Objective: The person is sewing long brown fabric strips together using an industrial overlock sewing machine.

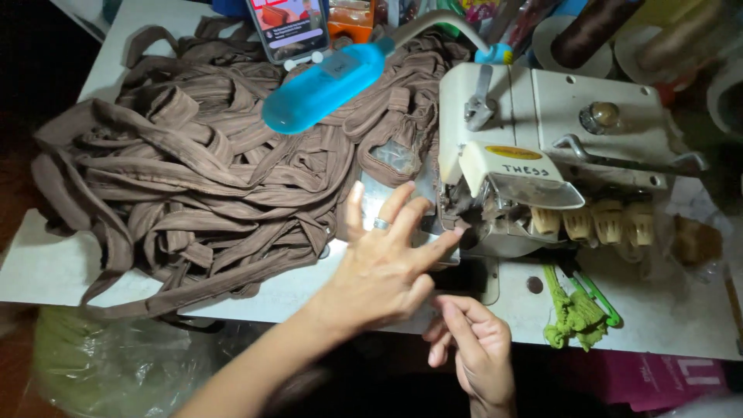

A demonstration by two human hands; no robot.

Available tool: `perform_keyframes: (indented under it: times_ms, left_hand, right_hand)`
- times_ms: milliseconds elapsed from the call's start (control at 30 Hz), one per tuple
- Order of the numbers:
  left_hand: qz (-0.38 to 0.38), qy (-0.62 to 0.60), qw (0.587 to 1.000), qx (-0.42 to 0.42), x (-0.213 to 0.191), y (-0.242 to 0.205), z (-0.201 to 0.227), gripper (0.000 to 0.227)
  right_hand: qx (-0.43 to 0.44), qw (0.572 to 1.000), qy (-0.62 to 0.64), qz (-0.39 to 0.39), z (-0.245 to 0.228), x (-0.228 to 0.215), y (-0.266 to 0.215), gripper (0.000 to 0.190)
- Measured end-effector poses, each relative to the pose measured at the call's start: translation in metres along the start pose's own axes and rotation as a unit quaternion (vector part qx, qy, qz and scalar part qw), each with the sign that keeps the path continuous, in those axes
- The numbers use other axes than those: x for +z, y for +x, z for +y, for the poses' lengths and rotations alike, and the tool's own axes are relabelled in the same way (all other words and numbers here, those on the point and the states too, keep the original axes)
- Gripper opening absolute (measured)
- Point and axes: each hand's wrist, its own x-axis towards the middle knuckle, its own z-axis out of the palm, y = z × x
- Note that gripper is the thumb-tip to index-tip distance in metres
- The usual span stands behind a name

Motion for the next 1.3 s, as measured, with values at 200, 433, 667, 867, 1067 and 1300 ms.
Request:
perform_keyframes:
  times_ms: [200, 433, 667, 867, 1067, 1300]
  left_hand:
    - [0.016, 0.096, 0.988, -0.122, 0.021, 0.003, 0.030, 0.063]
    - [0.160, 0.024, 0.979, -0.127, -0.001, 0.017, -0.012, 0.027]
    - [0.129, -0.098, 0.986, -0.041, 0.026, 0.083, -0.131, 0.008]
    - [0.194, 0.220, 0.944, -0.152, -0.091, 0.045, -0.160, 0.028]
    - [0.194, 0.456, 0.847, -0.192, -0.173, -0.104, -0.249, 0.017]
    - [0.108, 0.308, 0.918, -0.226, -0.162, -0.127, -0.120, 0.035]
  right_hand:
    - [-0.005, 1.000, 0.014, -0.014, 0.023, -0.004, -0.010, 0.024]
    - [0.051, 0.998, -0.022, -0.019, 0.024, -0.011, -0.020, 0.025]
    - [0.135, 0.988, -0.065, -0.024, 0.031, -0.005, -0.034, 0.025]
    - [0.120, 0.990, -0.073, -0.003, 0.035, -0.021, -0.039, 0.025]
    - [0.156, 0.983, -0.091, -0.032, 0.037, -0.014, -0.042, 0.025]
    - [0.120, 0.977, -0.167, -0.065, 0.022, 0.017, -0.055, 0.021]
